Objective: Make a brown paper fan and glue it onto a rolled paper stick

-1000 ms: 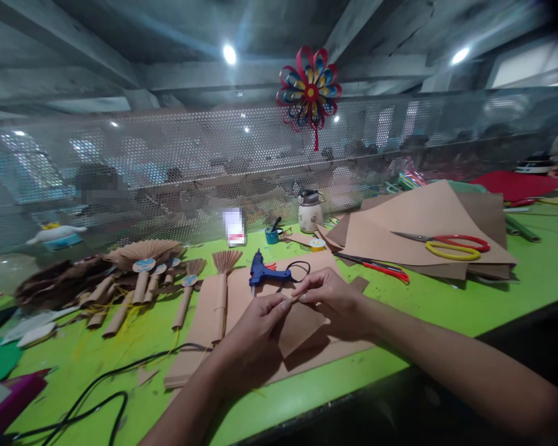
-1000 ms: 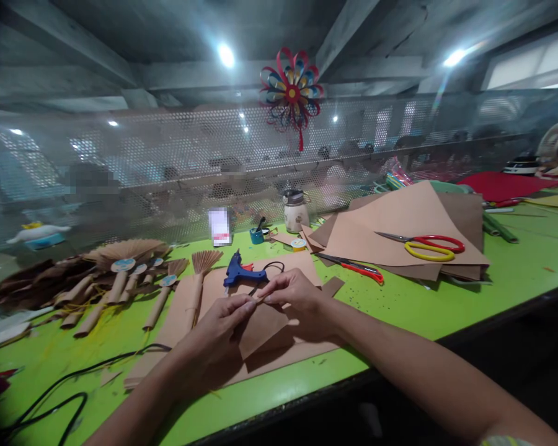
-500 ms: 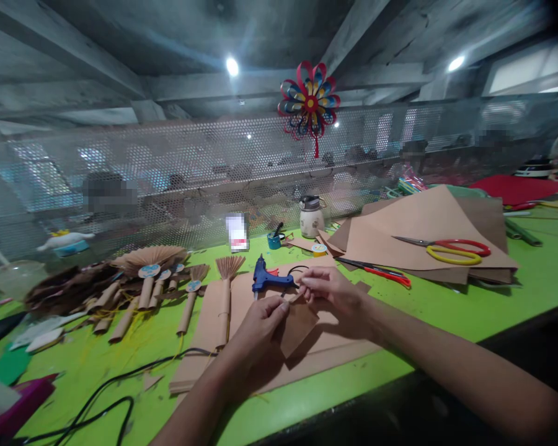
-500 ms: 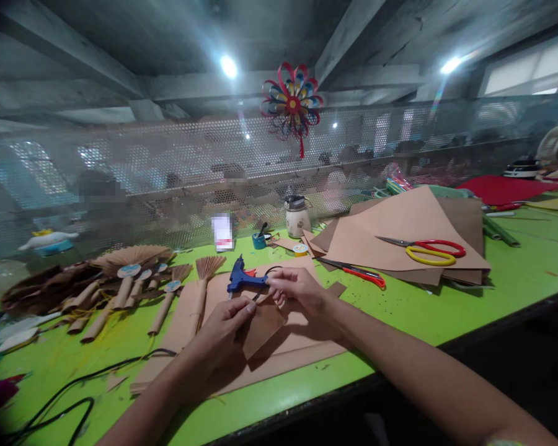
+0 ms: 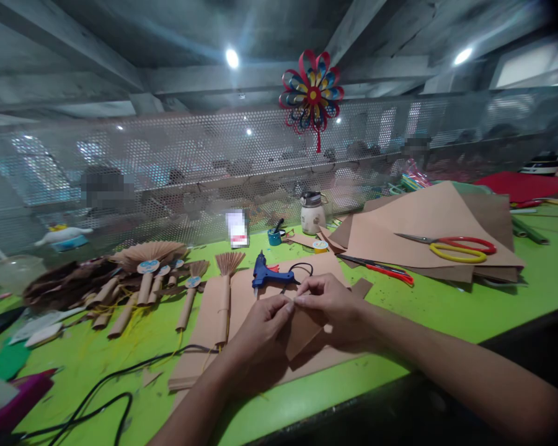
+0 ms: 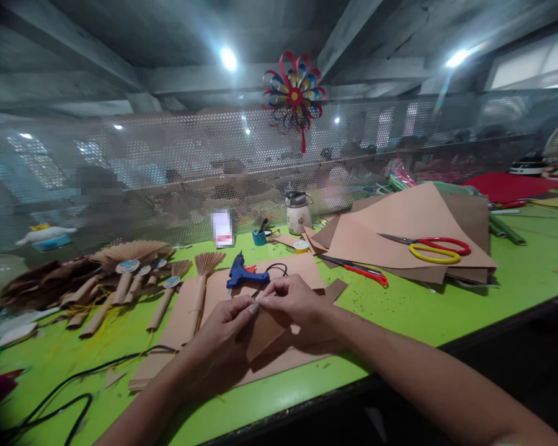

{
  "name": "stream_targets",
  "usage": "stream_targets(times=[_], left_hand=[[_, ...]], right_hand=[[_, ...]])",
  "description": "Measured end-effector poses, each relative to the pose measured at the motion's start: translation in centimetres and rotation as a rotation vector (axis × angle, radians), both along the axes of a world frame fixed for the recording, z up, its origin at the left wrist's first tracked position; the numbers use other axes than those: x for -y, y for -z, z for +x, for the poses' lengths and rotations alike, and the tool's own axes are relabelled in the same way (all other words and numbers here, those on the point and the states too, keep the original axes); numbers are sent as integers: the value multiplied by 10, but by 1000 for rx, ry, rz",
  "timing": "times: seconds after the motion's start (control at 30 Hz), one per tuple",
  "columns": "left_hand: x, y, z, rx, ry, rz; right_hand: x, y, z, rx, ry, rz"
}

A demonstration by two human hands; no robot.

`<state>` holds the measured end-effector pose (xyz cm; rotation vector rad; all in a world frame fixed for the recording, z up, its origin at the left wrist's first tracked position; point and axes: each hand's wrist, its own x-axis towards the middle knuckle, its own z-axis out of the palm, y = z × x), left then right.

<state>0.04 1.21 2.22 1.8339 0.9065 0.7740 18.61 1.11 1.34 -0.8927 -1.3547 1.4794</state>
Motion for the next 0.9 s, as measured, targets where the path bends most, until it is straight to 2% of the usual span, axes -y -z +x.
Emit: stream_targets(times=[0.27, 0.43, 0.53, 0.73, 0.9], left_hand=[[-3, 6, 0, 17, -8, -42], [-2, 6, 1, 47, -13, -93], [-1, 5, 1, 46, -17, -103], [1, 2, 2, 52, -2, -95], [-1, 5, 2, 78, 17, -106]], right_hand=[[-3, 2, 0, -108, -35, -27], [7, -9, 0, -163, -57, -114], [10, -12, 0, -162, -72, -111], [1, 2, -2, 48, 8, -20], [-5, 9, -1, 49, -7, 26]])
